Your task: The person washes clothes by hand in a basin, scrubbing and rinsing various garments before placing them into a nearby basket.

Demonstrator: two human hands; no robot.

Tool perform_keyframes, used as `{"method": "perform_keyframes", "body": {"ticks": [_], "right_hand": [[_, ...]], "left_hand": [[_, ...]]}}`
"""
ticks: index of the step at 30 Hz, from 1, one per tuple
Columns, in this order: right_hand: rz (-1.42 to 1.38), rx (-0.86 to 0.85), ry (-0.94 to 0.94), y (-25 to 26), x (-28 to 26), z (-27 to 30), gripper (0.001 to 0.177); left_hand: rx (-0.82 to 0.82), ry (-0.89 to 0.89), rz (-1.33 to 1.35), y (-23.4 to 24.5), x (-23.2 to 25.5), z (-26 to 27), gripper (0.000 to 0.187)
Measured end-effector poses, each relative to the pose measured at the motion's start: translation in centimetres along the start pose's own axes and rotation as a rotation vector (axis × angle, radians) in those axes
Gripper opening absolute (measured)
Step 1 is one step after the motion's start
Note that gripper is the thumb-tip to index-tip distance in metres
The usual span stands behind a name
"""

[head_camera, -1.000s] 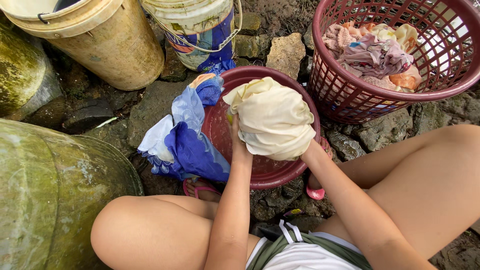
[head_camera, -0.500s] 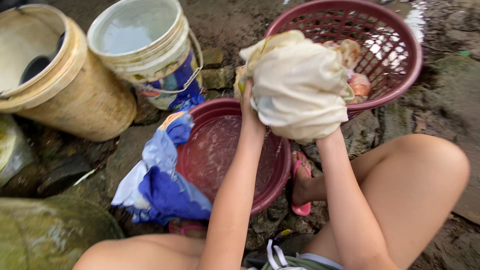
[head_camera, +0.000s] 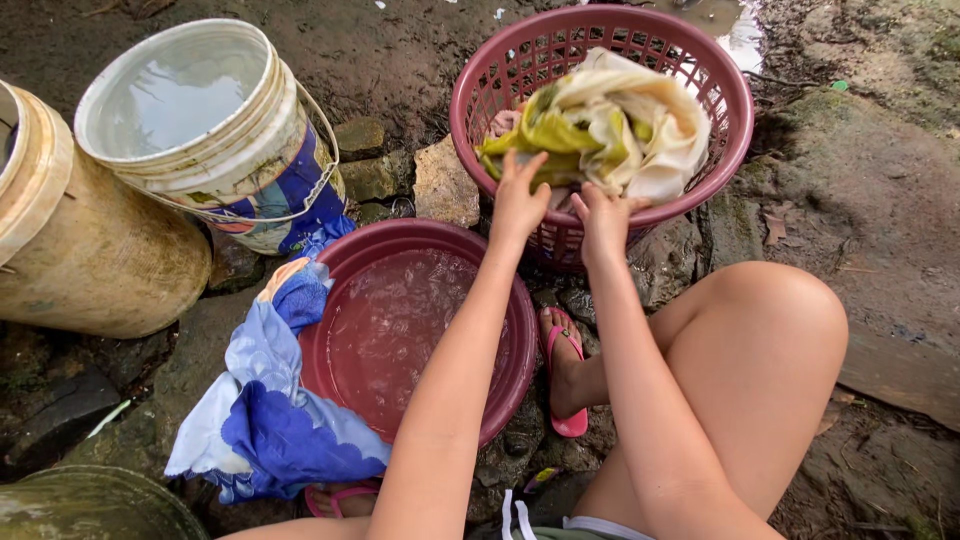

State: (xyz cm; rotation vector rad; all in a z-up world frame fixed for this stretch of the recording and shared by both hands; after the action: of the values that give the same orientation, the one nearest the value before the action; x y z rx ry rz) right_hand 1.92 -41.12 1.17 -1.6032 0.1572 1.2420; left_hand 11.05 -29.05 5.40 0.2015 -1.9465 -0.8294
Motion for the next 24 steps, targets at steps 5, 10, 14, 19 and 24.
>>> {"method": "perform_keyframes", "body": {"ticks": [5, 10, 14, 19, 24], "right_hand": [[0.691, -0.089, 0.524, -5.7, -0.9, 8.1, 0.085], [0.701, -0.481, 0.427, -10.1, 2.7, 14.8, 0.070], [0.866, -0.634, 0.203, -11.1, 7.0, 17.7, 0.058], [0.908, -0.821, 0.306, -11.7, 10.0, 20.6, 0.057], [0.996, -0.867, 0.120, -11.2, 12.7, 21.6, 0.053]], "left_hand": [[0.153, 0.045, 0.228, 2.9, -1.4, 2.9, 0.028], [0.280, 0.096, -0.278, 12.4, -8.5, 8.6, 0.028], [0.082, 0.540, -0.857, 19.9, -16.0, 14.4, 0.062], [0.245, 0.803, -0.840, 26.5, -19.8, 21.9, 0.097], [0.363, 0.881, -0.599, 27.1, -26.4, 26.7, 0.069]]}}
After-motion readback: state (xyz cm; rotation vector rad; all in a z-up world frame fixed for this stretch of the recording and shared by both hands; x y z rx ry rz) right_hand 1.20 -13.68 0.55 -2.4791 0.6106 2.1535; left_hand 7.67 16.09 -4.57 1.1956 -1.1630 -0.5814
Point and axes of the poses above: each hand's wrist, its own z-axis away from the middle knuckle, its own y-axis out of the back of the hand, x = y × z, the point moved 7 cm from there along -z, towards the middle knuckle, and after that the axes turned 9 degrees about -z, right-handed, at the moved point
